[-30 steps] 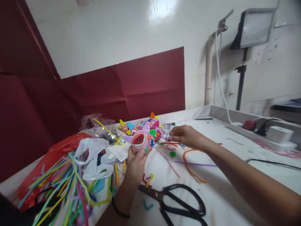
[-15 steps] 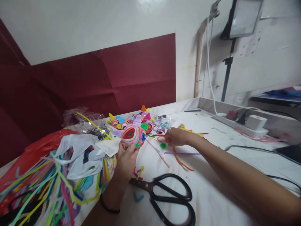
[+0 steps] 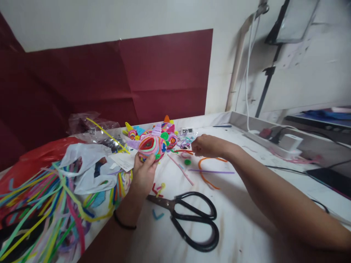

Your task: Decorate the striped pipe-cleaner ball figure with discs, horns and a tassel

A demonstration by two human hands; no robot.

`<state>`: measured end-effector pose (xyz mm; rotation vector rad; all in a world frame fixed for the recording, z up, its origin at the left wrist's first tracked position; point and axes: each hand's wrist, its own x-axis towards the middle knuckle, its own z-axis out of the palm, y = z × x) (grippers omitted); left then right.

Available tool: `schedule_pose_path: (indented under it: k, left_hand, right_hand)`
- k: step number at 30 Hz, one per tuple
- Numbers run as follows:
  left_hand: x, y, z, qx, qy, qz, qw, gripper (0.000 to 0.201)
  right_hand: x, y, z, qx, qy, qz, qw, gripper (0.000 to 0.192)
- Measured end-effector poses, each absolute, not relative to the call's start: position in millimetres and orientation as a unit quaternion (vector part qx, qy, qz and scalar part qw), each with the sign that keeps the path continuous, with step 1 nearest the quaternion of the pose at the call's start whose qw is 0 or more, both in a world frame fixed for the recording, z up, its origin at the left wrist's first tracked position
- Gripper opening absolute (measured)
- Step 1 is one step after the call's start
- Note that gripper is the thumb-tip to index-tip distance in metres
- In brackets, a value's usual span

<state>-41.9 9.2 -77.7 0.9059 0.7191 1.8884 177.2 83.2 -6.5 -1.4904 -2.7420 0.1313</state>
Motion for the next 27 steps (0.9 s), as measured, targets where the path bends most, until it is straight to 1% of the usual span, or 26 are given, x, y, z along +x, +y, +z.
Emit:
schedule_pose_path:
  k: [5,8,11,15,23,27]
  left_hand:
    - [-40.3,10.0,-77.9,0.358,0.29,0.767,0.446,0.051]
    - [-39.2,9.9,-77.4,0.357,0.286,0.767,0.451,0.052]
    - [-38.8,10.5,-77.4,0.352,0.281,0.769,0.454,0.052]
    - [-38.4,11.7,-78.2,0.348,0.267,0.77,0.463,0.05]
    - [-38.0,8.7,-80.3,0.349,0.27,0.762,0.473,0.055]
    - [-39.1,7.4,-83.5,0.347,0.269,0.761,0.478,0.059]
  right_hand:
    - [198.5,111.5,-9.2,-0.595,-0.804,-0.012,0.0,0.016]
    - [206.9,123.3,-13.2,-0.639,-0.769,-0.023,-0.014,0.024]
    - [212.6,132.7,-18.7,-0.666,-0.745,-0.024,-0.02,0.026]
    - [216.3,139.9,-27.8,-0.689,-0.724,-0.022,-0.023,0.03]
    - [223.8,149.6,-53.5,-0.692,-0.72,0.023,-0.052,0.031]
    - [222.2,153.9,-69.5,-0.69,-0.723,0.033,-0.033,0.03]
